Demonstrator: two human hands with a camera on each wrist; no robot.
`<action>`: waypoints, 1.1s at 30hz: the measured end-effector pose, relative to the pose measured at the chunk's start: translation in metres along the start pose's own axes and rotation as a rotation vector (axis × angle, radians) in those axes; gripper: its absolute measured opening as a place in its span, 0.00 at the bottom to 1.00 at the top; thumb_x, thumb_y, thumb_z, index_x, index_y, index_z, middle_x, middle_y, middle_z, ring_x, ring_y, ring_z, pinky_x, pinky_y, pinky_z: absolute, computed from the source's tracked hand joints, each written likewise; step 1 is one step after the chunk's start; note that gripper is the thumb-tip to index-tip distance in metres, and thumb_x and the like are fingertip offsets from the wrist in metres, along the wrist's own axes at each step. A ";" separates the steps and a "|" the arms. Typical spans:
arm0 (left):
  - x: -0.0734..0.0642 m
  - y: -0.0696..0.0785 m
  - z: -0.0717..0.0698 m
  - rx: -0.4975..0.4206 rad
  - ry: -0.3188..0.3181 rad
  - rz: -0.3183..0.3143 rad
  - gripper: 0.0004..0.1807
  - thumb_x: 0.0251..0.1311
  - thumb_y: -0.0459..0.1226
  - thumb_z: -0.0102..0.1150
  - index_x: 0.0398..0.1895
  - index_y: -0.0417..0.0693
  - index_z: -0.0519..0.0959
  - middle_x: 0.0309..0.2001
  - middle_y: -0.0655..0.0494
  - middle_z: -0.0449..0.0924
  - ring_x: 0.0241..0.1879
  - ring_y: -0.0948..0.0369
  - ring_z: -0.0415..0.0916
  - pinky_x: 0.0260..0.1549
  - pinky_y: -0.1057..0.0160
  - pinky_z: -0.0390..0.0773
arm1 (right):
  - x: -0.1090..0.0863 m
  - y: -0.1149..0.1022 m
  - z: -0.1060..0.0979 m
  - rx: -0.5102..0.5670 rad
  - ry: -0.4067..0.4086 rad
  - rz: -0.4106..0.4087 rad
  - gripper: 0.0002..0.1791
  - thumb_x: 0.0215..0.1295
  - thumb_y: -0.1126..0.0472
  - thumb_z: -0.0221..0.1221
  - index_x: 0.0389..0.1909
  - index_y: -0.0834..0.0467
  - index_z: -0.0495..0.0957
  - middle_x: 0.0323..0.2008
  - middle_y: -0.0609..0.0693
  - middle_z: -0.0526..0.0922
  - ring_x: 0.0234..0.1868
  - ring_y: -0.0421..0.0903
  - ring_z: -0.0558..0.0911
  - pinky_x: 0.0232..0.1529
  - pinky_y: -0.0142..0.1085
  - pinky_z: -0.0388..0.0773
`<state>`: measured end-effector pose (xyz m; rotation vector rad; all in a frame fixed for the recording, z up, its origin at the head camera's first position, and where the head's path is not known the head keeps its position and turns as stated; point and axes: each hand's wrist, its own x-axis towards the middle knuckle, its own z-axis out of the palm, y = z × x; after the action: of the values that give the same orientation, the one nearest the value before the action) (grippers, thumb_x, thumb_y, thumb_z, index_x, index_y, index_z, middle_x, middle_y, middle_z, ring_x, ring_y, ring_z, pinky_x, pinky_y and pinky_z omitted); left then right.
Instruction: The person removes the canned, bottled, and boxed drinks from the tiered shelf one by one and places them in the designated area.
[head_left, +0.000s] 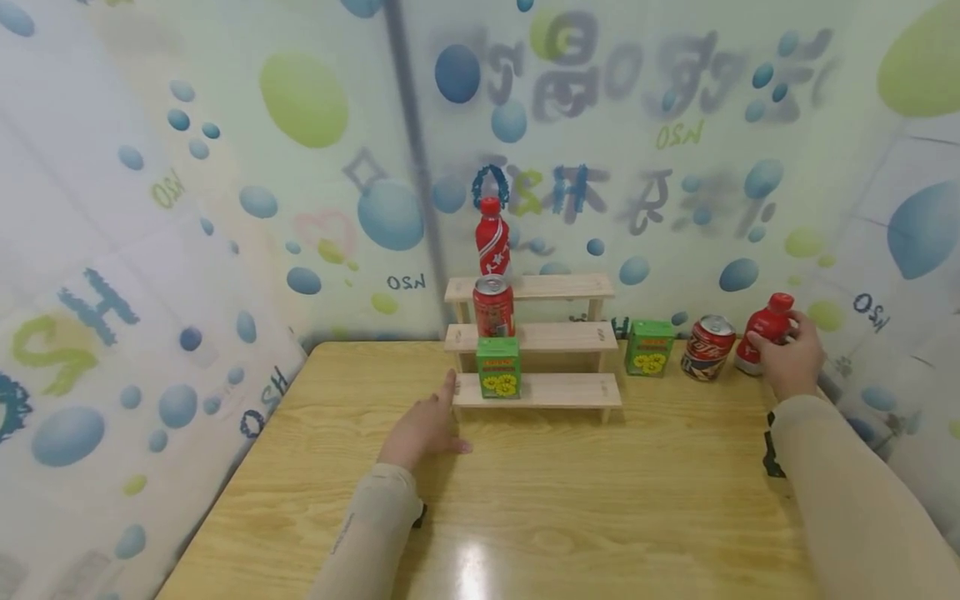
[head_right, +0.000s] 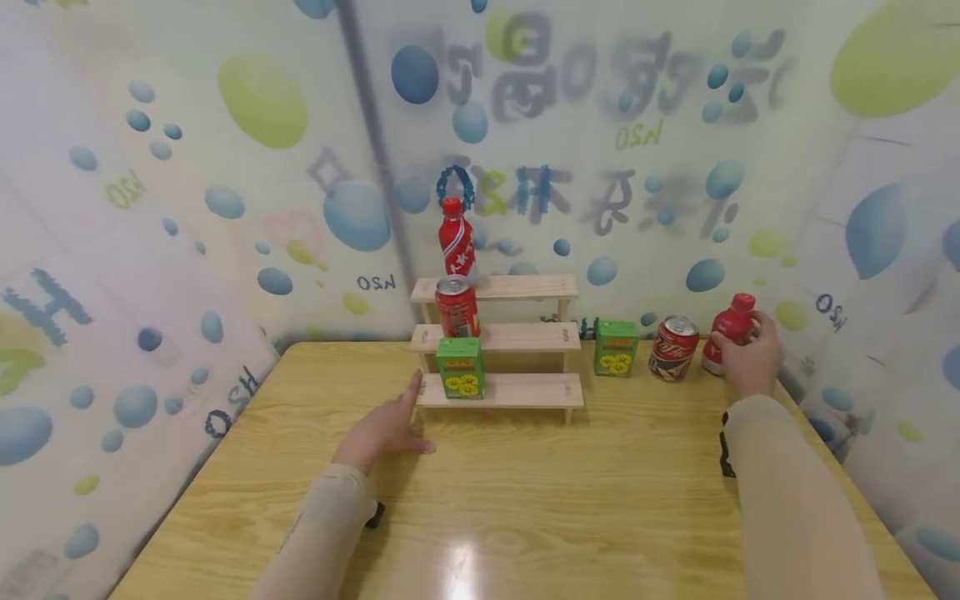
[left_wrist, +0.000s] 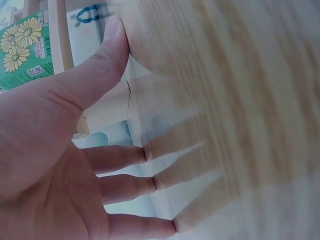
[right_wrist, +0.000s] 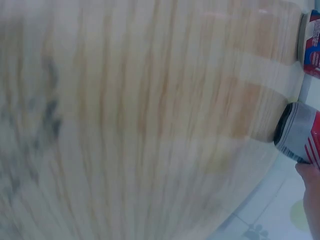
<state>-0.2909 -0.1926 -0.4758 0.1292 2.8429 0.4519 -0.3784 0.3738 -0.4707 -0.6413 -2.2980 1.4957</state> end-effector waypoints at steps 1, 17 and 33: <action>0.000 0.000 0.000 0.000 0.002 0.000 0.75 0.53 0.56 0.80 0.89 0.54 0.31 0.80 0.28 0.60 0.77 0.28 0.63 0.77 0.34 0.66 | 0.000 0.001 -0.001 -0.007 -0.013 -0.007 0.44 0.80 0.53 0.58 0.87 0.49 0.45 0.85 0.60 0.56 0.84 0.62 0.61 0.81 0.59 0.64; -0.002 0.001 0.000 -0.018 0.004 -0.010 0.75 0.52 0.55 0.80 0.89 0.56 0.31 0.80 0.28 0.59 0.77 0.26 0.60 0.77 0.32 0.66 | -0.002 0.001 -0.017 -0.071 -0.126 -0.046 0.49 0.78 0.55 0.58 0.86 0.59 0.37 0.85 0.70 0.49 0.82 0.72 0.58 0.77 0.69 0.65; -0.002 0.001 0.001 -0.010 0.002 -0.014 0.75 0.53 0.56 0.79 0.89 0.56 0.30 0.81 0.28 0.58 0.77 0.28 0.61 0.76 0.32 0.68 | 0.000 -0.074 -0.042 -0.099 -0.097 -0.176 0.48 0.76 0.40 0.57 0.86 0.55 0.46 0.85 0.64 0.53 0.83 0.65 0.59 0.79 0.65 0.66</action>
<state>-0.2890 -0.1916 -0.4759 0.1063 2.8417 0.4631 -0.3718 0.3797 -0.3861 -0.3872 -2.4426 1.3672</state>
